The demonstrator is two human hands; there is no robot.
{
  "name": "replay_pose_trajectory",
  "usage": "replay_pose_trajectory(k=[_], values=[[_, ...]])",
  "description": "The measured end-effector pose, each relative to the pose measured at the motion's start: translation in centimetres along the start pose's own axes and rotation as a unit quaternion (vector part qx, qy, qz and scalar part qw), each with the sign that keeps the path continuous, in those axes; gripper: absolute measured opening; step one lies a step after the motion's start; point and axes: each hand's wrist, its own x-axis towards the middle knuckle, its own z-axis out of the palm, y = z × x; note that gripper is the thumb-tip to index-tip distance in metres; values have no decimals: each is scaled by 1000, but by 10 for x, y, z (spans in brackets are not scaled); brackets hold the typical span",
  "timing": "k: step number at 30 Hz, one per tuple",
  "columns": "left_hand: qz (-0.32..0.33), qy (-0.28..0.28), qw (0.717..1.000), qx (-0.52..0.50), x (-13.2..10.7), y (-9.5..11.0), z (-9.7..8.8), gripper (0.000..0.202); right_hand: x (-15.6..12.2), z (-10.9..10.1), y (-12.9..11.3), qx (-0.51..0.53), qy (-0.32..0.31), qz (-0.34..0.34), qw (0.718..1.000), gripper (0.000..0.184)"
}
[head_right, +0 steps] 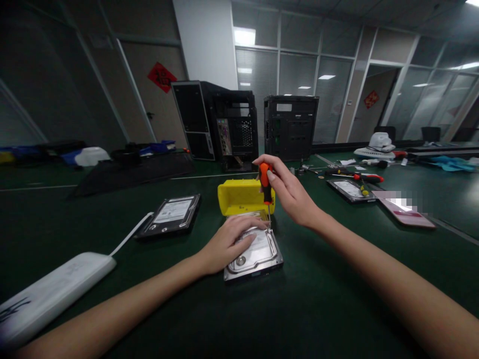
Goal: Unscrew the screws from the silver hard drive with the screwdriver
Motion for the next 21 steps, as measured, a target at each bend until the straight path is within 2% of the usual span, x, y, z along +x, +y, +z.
replay_pose_trajectory(k=[7,14,17,21], values=[[-1,-4,1000,-4,0,0,-1,30,0,0,0,6,8,1,1000,29],[2,0,1000,2,0,-2,1,30,1,2,1,121,13,-8,993,19],[1,0,1000,3,0,-3,2,30,1,5,0,145,24,8,989,15],[2,0,1000,3,0,-3,2,29,0,7,-2,154,19,30,987,32]])
